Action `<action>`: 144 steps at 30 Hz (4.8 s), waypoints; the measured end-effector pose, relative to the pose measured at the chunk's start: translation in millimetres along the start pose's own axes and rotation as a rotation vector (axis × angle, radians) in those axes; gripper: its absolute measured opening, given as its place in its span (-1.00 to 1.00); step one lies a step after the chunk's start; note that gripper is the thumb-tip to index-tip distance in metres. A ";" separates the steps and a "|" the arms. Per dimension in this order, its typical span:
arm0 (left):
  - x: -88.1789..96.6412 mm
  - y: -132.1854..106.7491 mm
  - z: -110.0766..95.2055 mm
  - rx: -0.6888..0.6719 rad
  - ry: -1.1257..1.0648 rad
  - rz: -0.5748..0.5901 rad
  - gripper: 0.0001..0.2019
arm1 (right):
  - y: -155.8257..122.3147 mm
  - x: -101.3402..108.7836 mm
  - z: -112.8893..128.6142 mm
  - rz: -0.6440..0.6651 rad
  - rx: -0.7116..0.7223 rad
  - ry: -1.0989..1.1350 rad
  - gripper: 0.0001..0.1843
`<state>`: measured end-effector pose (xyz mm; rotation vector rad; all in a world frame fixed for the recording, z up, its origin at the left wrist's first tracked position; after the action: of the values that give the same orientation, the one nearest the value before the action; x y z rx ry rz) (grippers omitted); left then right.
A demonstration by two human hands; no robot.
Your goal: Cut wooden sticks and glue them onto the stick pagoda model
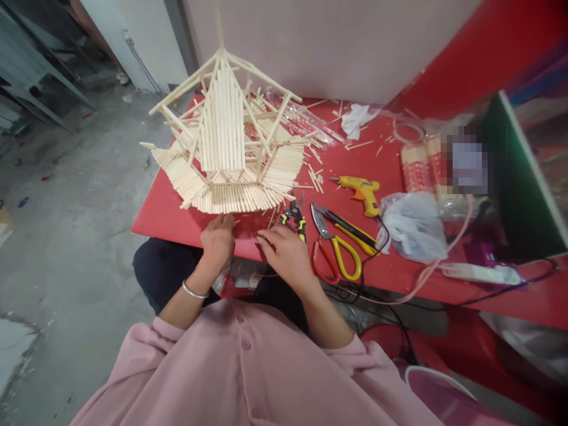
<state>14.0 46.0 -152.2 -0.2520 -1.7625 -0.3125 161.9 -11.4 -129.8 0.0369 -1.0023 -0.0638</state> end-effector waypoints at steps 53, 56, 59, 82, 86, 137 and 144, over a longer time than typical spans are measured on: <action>136.0 -0.5 26.4 0.288 -1.767 -0.289 -0.64 | 1.5 96.8 114.3 -0.571 0.465 0.390 -0.82; 126.9 -12.4 25.7 0.307 -1.797 -0.343 -0.62 | -0.8 95.4 116.4 -0.550 0.483 0.403 -0.81; 124.9 -16.3 19.7 0.297 -1.788 -0.313 -0.70 | -2.2 95.8 118.1 -0.536 0.495 0.421 -0.81; 121.2 0.9 -51.8 0.218 -1.632 -0.149 -0.84 | -11.6 117.8 75.6 -0.733 0.384 0.448 -0.70; 120.9 2.2 -54.7 0.210 -1.616 -0.160 -0.88 | -14.6 118.8 71.0 -0.779 0.412 0.432 -0.73; 137.1 35.6 16.1 0.311 -1.699 -0.005 -0.77 | -0.1 93.6 106.2 -0.658 0.502 0.301 -0.70; 137.0 36.7 16.2 0.322 -1.692 -0.006 -0.79 | -0.2 91.8 103.7 -0.646 0.499 0.316 -0.67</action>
<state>-17.4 86.0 -18.7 -0.2891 -3.4186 0.3491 123.7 -18.2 3.2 0.8053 -0.6366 -0.3854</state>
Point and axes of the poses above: each hand's wrist, its own y-axis towards the middle knuckle, its own x-axis out of the back of the hand, z = x × y, the point moved 8 cm from there along y, towards the middle knuckle, and after that the axes turned 6 degrees about -x, right-handed, at the moved point
